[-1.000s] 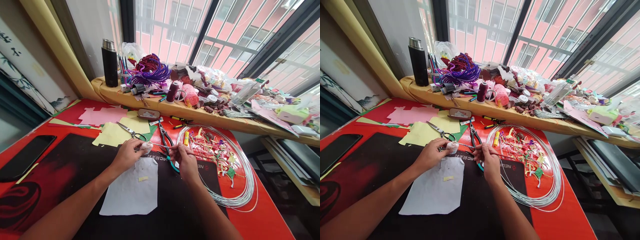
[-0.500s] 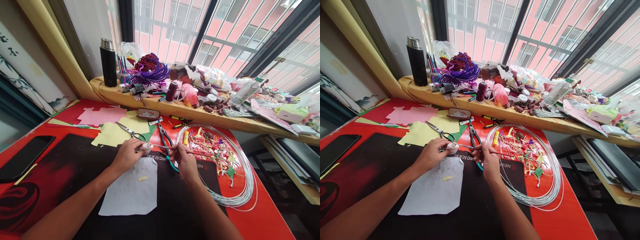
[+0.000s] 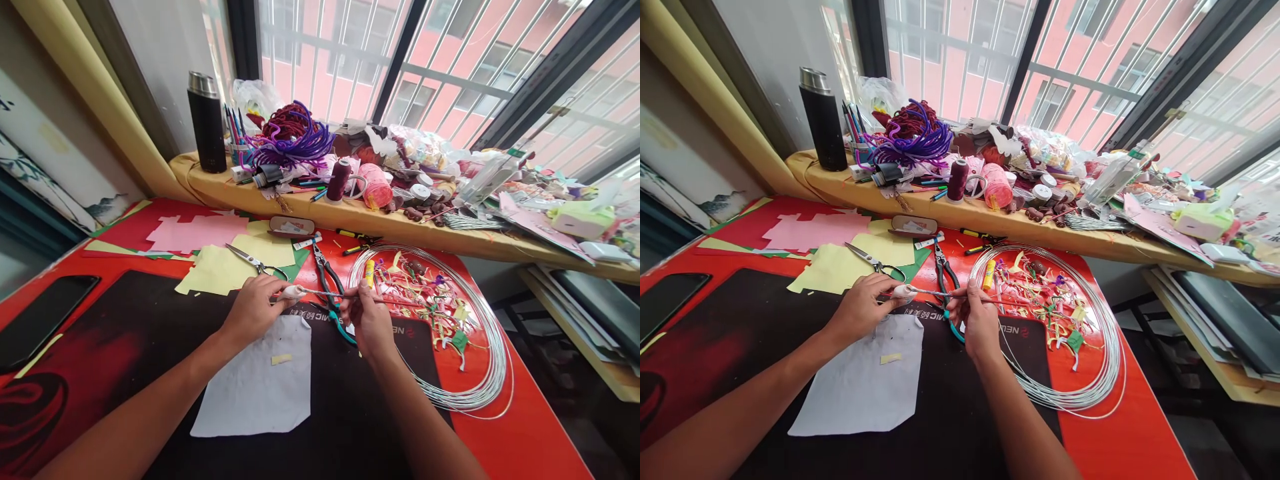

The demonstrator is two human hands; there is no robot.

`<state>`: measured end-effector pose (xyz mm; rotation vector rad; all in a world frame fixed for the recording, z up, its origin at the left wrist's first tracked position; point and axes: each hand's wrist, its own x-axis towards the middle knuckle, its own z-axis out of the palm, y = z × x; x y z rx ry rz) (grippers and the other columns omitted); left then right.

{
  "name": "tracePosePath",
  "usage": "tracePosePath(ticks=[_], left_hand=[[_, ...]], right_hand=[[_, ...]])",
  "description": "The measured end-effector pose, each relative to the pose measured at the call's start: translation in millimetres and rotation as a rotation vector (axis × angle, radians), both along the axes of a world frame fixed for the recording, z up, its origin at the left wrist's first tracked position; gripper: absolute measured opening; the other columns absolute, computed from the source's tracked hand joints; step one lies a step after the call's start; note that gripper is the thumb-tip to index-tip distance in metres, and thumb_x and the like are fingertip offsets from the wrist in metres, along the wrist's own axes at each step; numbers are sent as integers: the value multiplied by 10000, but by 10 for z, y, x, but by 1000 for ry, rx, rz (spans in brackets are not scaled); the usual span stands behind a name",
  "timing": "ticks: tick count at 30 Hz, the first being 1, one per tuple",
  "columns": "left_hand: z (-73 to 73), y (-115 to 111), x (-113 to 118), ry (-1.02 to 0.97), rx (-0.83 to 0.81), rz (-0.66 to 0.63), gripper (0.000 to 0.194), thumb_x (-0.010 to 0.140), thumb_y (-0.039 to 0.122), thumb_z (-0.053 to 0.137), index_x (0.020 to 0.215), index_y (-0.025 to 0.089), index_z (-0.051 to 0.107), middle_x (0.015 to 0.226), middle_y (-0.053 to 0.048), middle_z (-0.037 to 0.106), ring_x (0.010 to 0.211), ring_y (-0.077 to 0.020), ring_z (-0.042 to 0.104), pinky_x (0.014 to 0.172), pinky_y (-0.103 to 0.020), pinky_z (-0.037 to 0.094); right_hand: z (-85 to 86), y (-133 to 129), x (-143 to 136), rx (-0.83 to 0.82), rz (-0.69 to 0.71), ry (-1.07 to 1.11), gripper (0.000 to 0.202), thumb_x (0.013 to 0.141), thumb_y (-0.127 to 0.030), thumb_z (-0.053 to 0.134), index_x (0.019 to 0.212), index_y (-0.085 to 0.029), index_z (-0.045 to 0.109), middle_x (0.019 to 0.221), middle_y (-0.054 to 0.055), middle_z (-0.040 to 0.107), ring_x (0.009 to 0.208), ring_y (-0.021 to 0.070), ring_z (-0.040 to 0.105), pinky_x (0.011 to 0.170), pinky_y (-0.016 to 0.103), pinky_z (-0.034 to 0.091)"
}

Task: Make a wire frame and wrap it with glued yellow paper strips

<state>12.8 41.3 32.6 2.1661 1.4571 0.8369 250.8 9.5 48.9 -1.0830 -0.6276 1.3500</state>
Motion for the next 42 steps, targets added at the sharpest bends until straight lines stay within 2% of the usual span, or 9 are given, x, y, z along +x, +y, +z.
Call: tracePosePath(ticks=[6, 11, 17, 24, 26, 29, 34, 38, 42], left_hand=[[122, 322, 102, -47, -73, 42, 223, 898, 446, 647, 936, 244, 734, 921, -42, 752, 891, -255, 646, 797, -360, 461], [172, 859, 628, -87, -199, -21, 230, 841, 418, 697, 982, 243, 744, 953, -30, 783, 879, -248, 681, 745, -323, 475], [-5, 1263, 1262, 41, -118, -55, 231, 825, 369, 751, 1008, 228, 754, 1008, -72, 789, 948, -275, 695, 795, -335, 466], [-141, 1304, 1283, 58, -135, -104, 410, 817, 309, 788, 1210, 216, 715, 1117, -84, 781, 1085, -290, 672, 927, -364, 475], [-102, 1245, 1150, 10, -106, -94, 530, 810, 257, 787, 1323, 207, 662, 1190, -85, 762, 1155, -284, 643, 997, -372, 467], [-4, 1008, 790, -106, -49, -42, 467, 857, 239, 723, 1319, 211, 660, 1222, -76, 739, 1185, -260, 617, 1050, -380, 465], [150, 232, 9, -127, -177, 18, 158, 922, 341, 647, 984, 235, 746, 1021, -48, 749, 960, -225, 658, 815, -338, 543], [157, -364, -357, -57, -285, -121, 184, 941, 373, 610, 893, 255, 742, 916, -21, 740, 812, -192, 653, 737, -309, 523], [29, -682, -413, 61, -237, -287, 167, 978, 278, 575, 930, 254, 733, 919, -21, 743, 872, -198, 667, 792, -324, 490]], right_hand=[[-69, -18, 204, -21, -101, 34, 540, 758, -690, 804, 725, -158, 713, 555, 20, 665, 425, 111, 544, 392, 216, 414], [22, -96, 401, 18, -100, 56, 479, 771, -640, 823, 778, -168, 742, 592, 7, 657, 448, 104, 541, 403, 213, 398], [51, -249, 574, 35, -53, 54, 369, 780, -531, 861, 832, -183, 749, 670, 13, 680, 481, 104, 558, 390, 193, 366], [2, -349, 653, 12, -22, 18, 315, 744, -425, 910, 900, -190, 770, 745, 27, 722, 522, 117, 596, 400, 191, 389], [-10, -361, 633, 14, -35, 8, 326, 752, -455, 900, 875, -184, 767, 709, 26, 713, 511, 119, 598, 407, 199, 404], [-26, -393, 587, 28, -30, -30, 356, 786, -515, 862, 832, -177, 757, 638, 25, 691, 485, 130, 592, 420, 224, 438], [-54, -484, 414, 44, 80, -132, 386, 835, -564, 806, 795, -186, 738, 594, 33, 687, 480, 152, 609, 433, 245, 460], [-63, -539, 152, 94, 168, -280, 397, 909, -571, 725, 785, -193, 727, 596, 31, 681, 498, 160, 620, 470, 266, 477], [-49, -567, -87, 157, 194, -459, 390, 966, -542, 661, 789, -200, 721, 601, 22, 670, 515, 161, 614, 493, 274, 466]])
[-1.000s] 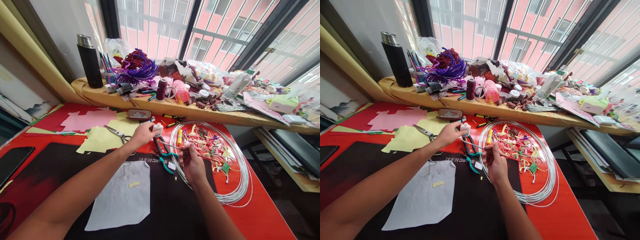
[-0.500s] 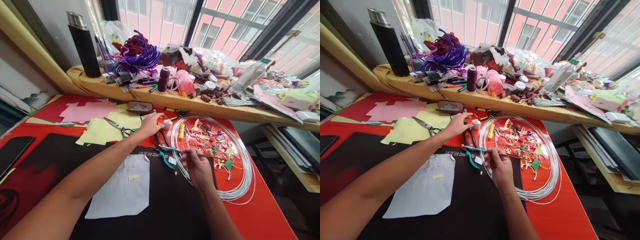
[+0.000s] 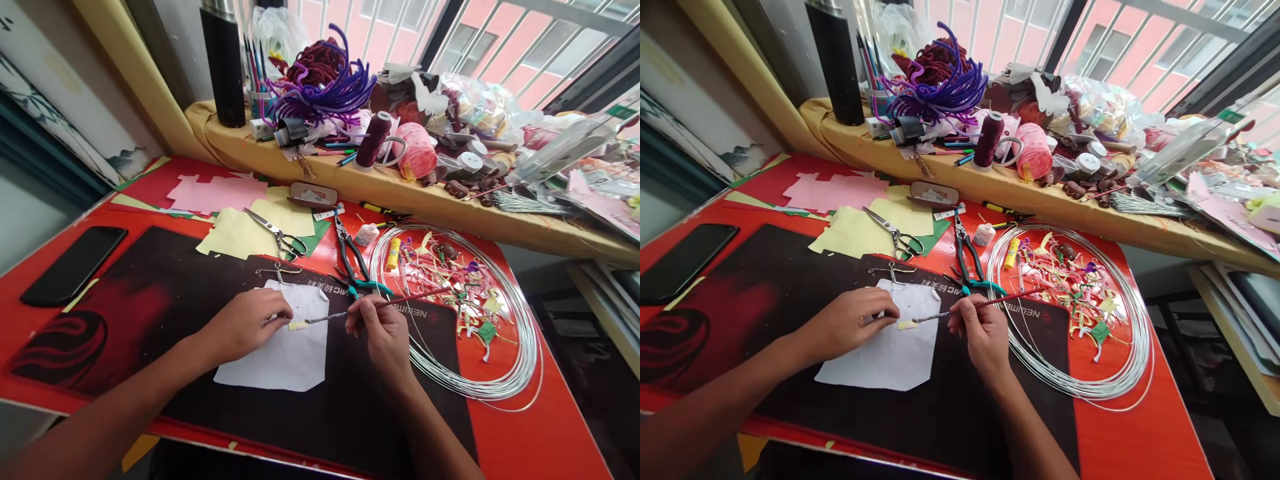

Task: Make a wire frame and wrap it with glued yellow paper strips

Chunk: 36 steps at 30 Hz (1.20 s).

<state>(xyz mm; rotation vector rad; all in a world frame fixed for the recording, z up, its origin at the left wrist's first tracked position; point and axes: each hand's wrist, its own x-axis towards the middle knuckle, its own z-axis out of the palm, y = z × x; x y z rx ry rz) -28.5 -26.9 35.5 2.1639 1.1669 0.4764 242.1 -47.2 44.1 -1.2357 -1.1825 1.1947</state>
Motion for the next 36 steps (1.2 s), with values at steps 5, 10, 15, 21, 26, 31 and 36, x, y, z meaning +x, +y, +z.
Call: tracePosePath(ticks=[5, 10, 15, 21, 26, 31, 36], left_hand=[[-207, -108, 15, 60, 60, -86, 183, 992, 221, 554, 948, 240, 731, 925, -35, 726, 893, -216, 662, 790, -342, 473], [-293, -118, 10, 25, 92, -74, 229, 1011, 253, 527, 934, 236, 742, 898, -50, 706, 884, -218, 652, 786, -344, 483], [-311, -122, 8, 13, 77, -67, 204, 1014, 249, 543, 955, 237, 738, 918, -45, 715, 903, -220, 653, 806, -344, 485], [-320, -123, 4, 8, 79, -73, 191, 1016, 245, 555, 961, 226, 737, 926, -46, 722, 905, -219, 656, 812, -340, 485], [-333, -129, 9, 28, 96, -75, 178, 1012, 234, 563, 959, 221, 733, 927, -44, 721, 907, -224, 654, 810, -349, 482], [-337, -136, 10, 43, 104, -74, 178, 1019, 229, 553, 963, 216, 722, 933, -47, 715, 912, -225, 650, 822, -346, 483], [-348, -138, 5, 52, 114, -81, 175, 1022, 220, 546, 967, 213, 712, 929, -43, 707, 906, -220, 643, 806, -341, 480]], right_hand=[[36, -61, -94, 63, 25, -146, 369, 991, -493, 634, 767, -212, 720, 577, 13, 659, 495, 164, 602, 489, 284, 458], [43, -125, -116, 49, 22, -140, 360, 988, -486, 630, 770, -216, 722, 572, 11, 666, 483, 167, 607, 483, 287, 461], [18, -115, -207, 53, 51, -143, 325, 988, -443, 634, 782, -211, 731, 582, 15, 676, 495, 168, 619, 492, 281, 471], [2, -78, -282, 35, 56, -136, 333, 970, -446, 651, 753, -206, 734, 559, 15, 670, 467, 159, 603, 482, 276, 469], [-30, -74, -280, 34, 57, -150, 325, 975, -447, 652, 768, -210, 731, 572, 12, 675, 470, 159, 602, 482, 277, 475], [-58, -68, -265, 50, 48, -195, 313, 992, -424, 636, 781, -209, 722, 576, 9, 675, 479, 162, 615, 488, 276, 484], [-45, -64, -228, 76, 52, -256, 326, 1003, -418, 617, 776, -202, 709, 586, 14, 681, 491, 158, 616, 505, 270, 482]])
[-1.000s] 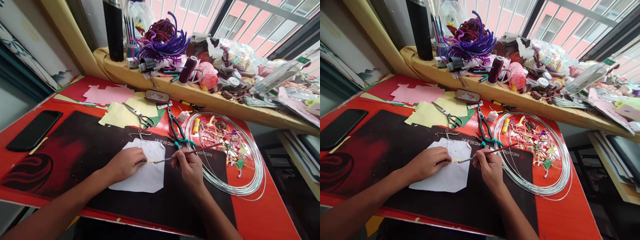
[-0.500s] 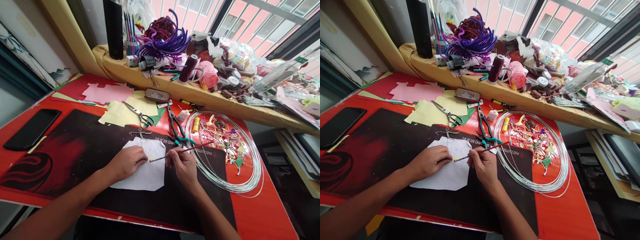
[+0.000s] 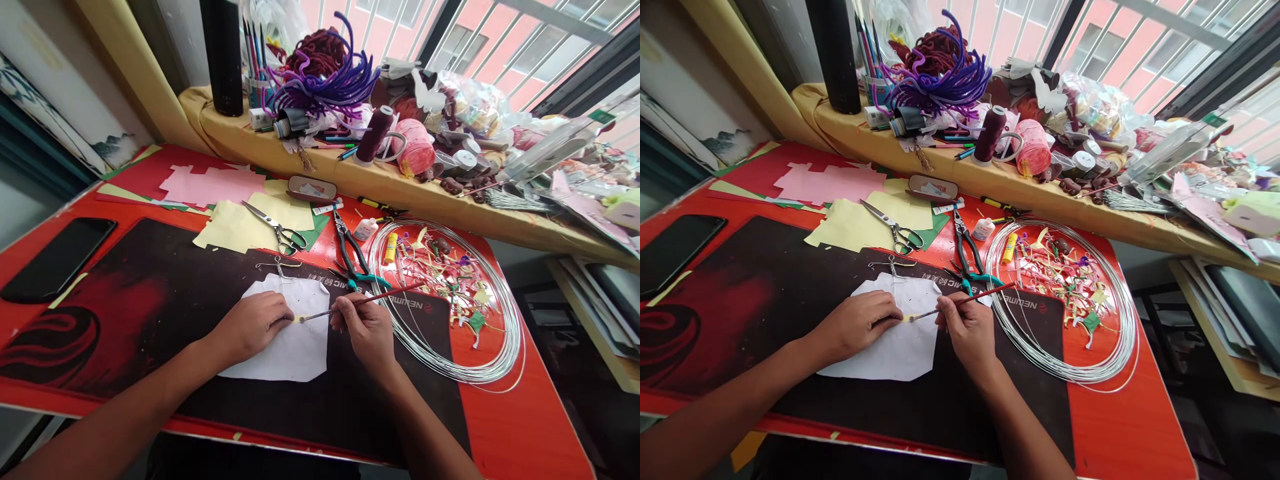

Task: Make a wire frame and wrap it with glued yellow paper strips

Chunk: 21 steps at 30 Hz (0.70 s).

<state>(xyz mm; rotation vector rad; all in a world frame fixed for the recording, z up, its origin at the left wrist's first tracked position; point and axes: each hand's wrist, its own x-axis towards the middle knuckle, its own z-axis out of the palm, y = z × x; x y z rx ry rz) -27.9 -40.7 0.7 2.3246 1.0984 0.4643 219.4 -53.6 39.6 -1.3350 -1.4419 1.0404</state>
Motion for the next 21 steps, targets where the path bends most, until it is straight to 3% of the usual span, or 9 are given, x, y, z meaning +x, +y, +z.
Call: tracePosePath(ticks=[9, 14, 18, 21], left_hand=[[16, 3, 2, 12, 2, 11, 178, 1019, 220, 545, 967, 213, 715, 930, -42, 708, 900, -217, 656, 786, -339, 479], [30, -4, -18, -19, 8, 18, 220, 1025, 241, 526, 934, 224, 726, 901, -35, 718, 861, -200, 676, 759, -310, 492], [214, 75, 32, -109, 70, 72, 254, 1051, 302, 491, 1046, 239, 737, 950, -24, 754, 833, -173, 705, 733, -274, 505], [437, 318, 216, -149, 139, 152, 249, 1039, 368, 522, 1112, 252, 730, 991, -20, 763, 877, -190, 706, 798, -295, 517]], right_hand=[[135, 4, 140, -41, -52, 103, 356, 981, -471, 647, 762, -198, 707, 571, 7, 661, 483, 155, 618, 485, 265, 492], [283, 171, 306, -18, -142, 199, 394, 951, -544, 679, 796, -183, 709, 593, 19, 674, 510, 153, 619, 494, 263, 490], [413, 423, 485, 61, -219, 260, 395, 939, -556, 694, 823, -179, 708, 653, 25, 690, 533, 146, 628, 502, 261, 497], [454, 659, 620, 136, -301, 302, 367, 939, -531, 706, 833, -180, 713, 675, 21, 699, 539, 136, 629, 513, 257, 506]])
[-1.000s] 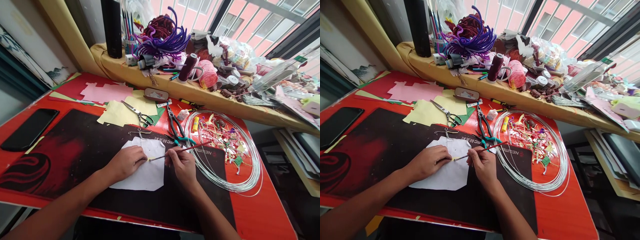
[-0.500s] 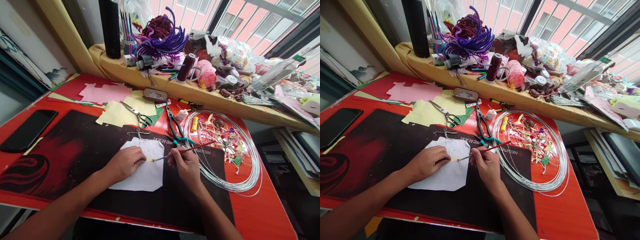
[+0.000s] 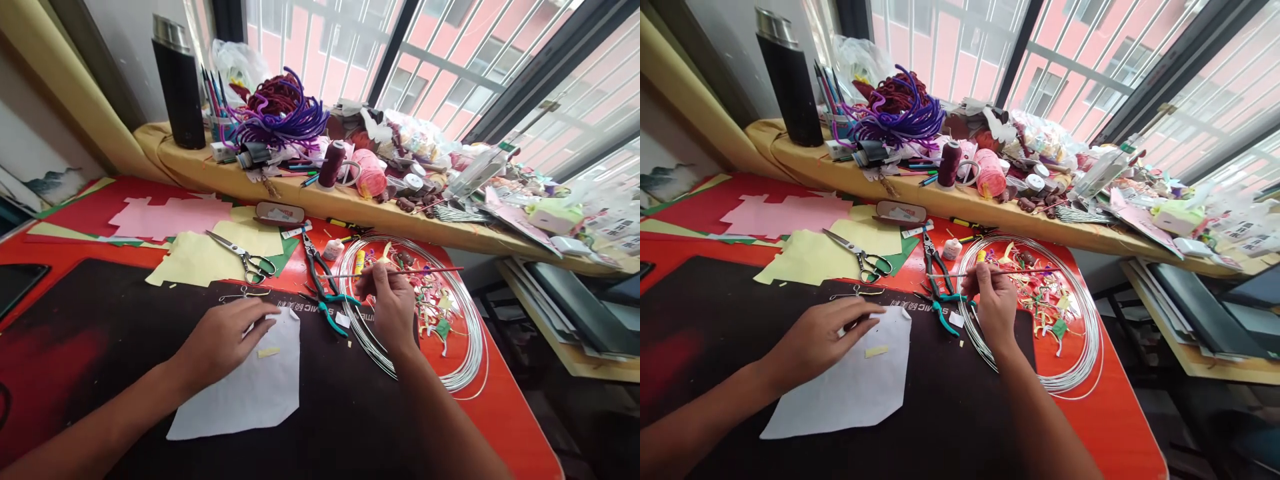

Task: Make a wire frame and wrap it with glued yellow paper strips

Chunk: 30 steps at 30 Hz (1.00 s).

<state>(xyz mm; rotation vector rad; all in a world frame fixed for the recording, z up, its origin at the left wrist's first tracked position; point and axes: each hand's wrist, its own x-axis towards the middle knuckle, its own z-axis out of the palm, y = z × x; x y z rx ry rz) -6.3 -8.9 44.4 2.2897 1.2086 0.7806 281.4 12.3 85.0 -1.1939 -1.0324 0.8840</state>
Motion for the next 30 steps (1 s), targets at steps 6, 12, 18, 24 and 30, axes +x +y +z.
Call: tracePosePath(ticks=[6, 12, 18, 24, 30], left_hand=[[78, 984, 734, 3, -77, 30, 411, 920, 304, 654, 1325, 237, 643, 1120, -67, 740, 1136, -285, 629, 970, -406, 506], [-156, 1727, 1319, 24, -165, 71, 513, 824, 270, 748, 1321, 187, 654, 1316, -107, 697, 1295, -313, 554, 1089, -394, 434], [-370, 1871, 1439, 33, -253, 39, 301, 802, 343, 787, 1076, 223, 756, 1037, -71, 761, 1068, -300, 641, 863, -358, 488], [-417, 1852, 1397, -14, -204, 66, 197, 826, 348, 766, 993, 242, 776, 993, -53, 774, 995, -274, 652, 796, -334, 461], [-333, 1776, 1313, -10, -70, 45, 201, 880, 335, 682, 1027, 245, 786, 1011, -59, 790, 981, -275, 645, 836, -365, 463]], right_hand=[[-57, 487, 199, 51, -128, 124, 383, 909, -547, 724, 803, -181, 702, 631, 7, 685, 516, 137, 636, 499, 254, 506], [-83, 772, 310, 54, -194, 198, 435, 849, -606, 752, 774, -182, 687, 602, -5, 671, 490, 126, 623, 481, 244, 491], [-203, 902, 383, 13, -221, 228, 484, 825, -654, 750, 773, -177, 686, 603, -8, 674, 462, 118, 612, 473, 242, 500], [-364, 962, 412, -18, -226, 271, 496, 802, -656, 769, 766, -168, 689, 598, -6, 684, 447, 110, 611, 450, 223, 481], [-378, 898, 428, -57, -226, 293, 492, 774, -644, 801, 767, -166, 688, 605, 4, 699, 446, 117, 615, 432, 223, 476]])
